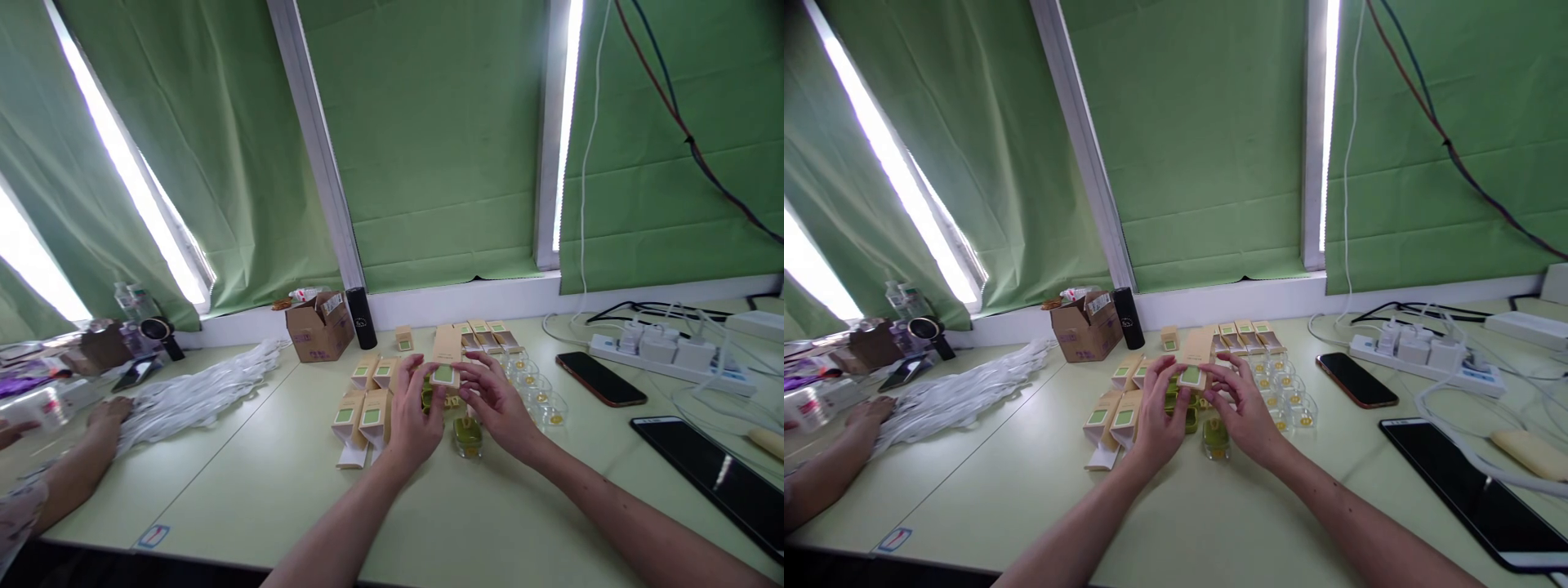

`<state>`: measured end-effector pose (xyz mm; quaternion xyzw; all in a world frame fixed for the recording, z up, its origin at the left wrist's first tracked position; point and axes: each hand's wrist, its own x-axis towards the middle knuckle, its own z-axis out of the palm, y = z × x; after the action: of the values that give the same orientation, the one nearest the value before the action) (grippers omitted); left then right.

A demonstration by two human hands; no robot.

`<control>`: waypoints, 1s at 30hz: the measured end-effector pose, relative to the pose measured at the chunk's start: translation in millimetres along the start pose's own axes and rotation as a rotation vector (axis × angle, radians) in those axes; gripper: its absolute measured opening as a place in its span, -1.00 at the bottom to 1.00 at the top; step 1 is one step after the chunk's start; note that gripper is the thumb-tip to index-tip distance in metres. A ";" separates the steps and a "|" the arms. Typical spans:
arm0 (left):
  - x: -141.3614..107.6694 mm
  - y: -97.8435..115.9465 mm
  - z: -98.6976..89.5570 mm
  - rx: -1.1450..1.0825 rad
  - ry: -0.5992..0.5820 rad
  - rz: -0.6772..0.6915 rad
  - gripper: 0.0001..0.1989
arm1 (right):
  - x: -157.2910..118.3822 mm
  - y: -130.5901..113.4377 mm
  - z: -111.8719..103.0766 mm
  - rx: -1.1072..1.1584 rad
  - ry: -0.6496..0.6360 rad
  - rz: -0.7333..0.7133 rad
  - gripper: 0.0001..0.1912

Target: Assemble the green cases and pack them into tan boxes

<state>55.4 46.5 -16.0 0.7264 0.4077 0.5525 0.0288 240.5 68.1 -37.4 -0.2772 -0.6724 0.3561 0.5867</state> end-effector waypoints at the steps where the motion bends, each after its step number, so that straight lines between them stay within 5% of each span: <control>1: -0.2 0.0 -1.3 0.045 0.002 0.024 -0.70 | -0.3 -0.9 -0.7 -0.016 -0.007 -0.004 -0.62; 8: 1.2 -6.1 -0.2 0.054 0.030 0.074 -0.58 | -6.2 -0.5 0.4 -0.140 -0.037 -0.133 -0.44; 14: 4.3 -11.6 3.1 -0.096 0.055 -0.086 -0.59 | -13.4 -3.3 2.2 -0.205 -0.074 -0.276 -0.28; 19: 3.9 -17.3 8.5 -0.324 0.079 -0.251 -0.37 | -16.8 -13.9 -0.3 -0.398 -0.171 -0.457 -0.28; 25: 12.9 -15.0 1.2 -0.460 0.073 -0.304 -0.41 | -9.1 -16.8 -5.8 -0.487 -0.168 -0.633 -0.53; 30: 27.2 -14.7 -17.3 -0.473 -0.053 -0.401 -0.46 | 4.8 -23.9 -24.7 -0.678 -0.274 -0.455 -0.87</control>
<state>34.4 66.2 4.7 0.6190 0.4021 0.5961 0.3160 265.2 61.5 -13.8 -0.2490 -0.8670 0.0100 0.4315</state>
